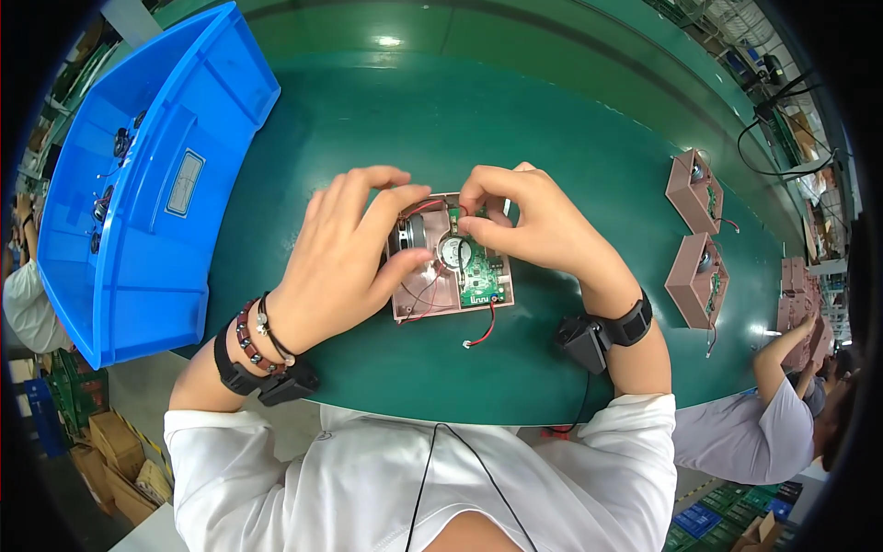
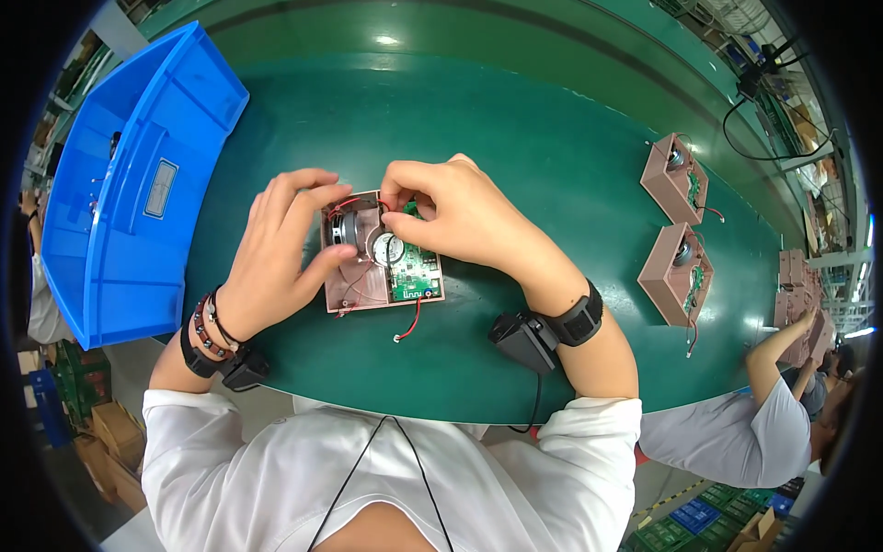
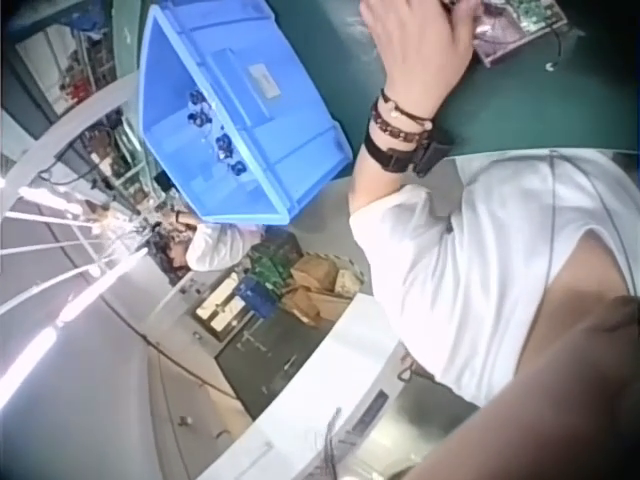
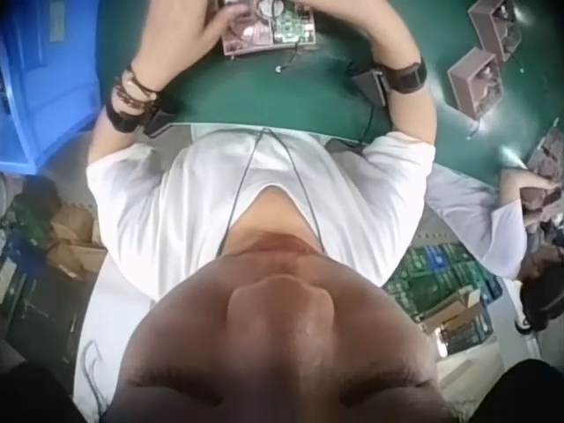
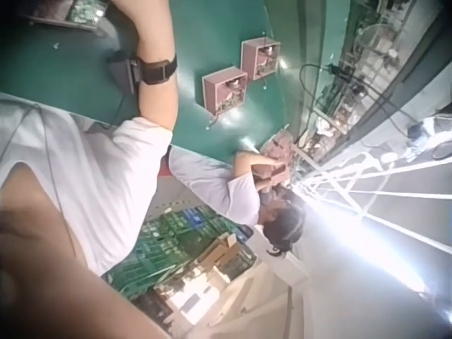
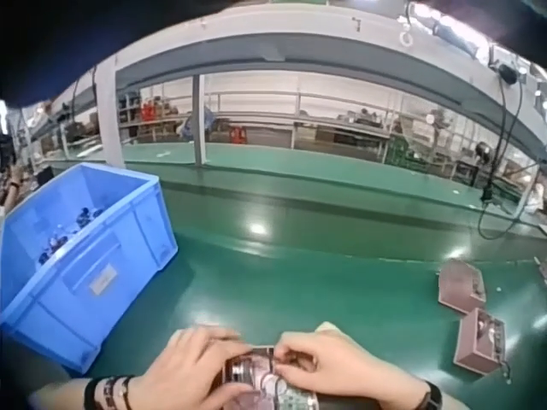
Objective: The person picks up a speaker from a blue bin, places it into a pink housing, and connects the wires to the circuit board by hand, repeating the process for a second unit.
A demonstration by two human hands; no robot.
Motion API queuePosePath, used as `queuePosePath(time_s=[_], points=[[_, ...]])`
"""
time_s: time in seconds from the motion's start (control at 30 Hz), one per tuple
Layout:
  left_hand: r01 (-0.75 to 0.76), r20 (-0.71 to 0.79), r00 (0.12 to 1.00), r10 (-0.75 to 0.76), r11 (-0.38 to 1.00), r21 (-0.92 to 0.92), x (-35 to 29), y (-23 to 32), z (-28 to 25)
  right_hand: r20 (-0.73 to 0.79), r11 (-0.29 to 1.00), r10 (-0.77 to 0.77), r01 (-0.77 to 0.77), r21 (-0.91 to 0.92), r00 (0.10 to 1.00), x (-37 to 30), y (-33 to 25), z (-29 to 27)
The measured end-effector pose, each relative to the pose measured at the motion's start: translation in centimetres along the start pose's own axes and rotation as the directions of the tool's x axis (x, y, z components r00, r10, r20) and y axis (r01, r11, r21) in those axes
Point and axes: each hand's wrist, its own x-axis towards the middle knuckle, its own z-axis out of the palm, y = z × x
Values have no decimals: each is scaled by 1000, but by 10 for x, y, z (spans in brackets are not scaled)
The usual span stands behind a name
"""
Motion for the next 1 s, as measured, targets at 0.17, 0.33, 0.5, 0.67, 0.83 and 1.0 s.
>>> queuePosePath(time_s=[0.17,0.33,0.5,0.67,0.83,1.0], points=[[35,15,999,-32,970,-239,-14,-20,9,-76,989,-130,125,-76,989,3,9,5],[147,92,989,-119,884,-443,-19,-26,15,-91,994,-88,82,-76,992,4,19,11],[134,122,988,-91,902,-411,-22,-28,13,-46,998,-18,20,57,999,5,22,9],[132,130,988,-89,914,-383,-23,-27,12,-39,999,-36,37,4,999,6,18,8],[139,136,986,-94,915,-379,-23,-27,12,-82,984,-84,70,-167,993,6,9,13],[143,136,986,-97,908,-393,-23,-25,12,-135,950,-34,-10,-312,990,3,-5,20]])
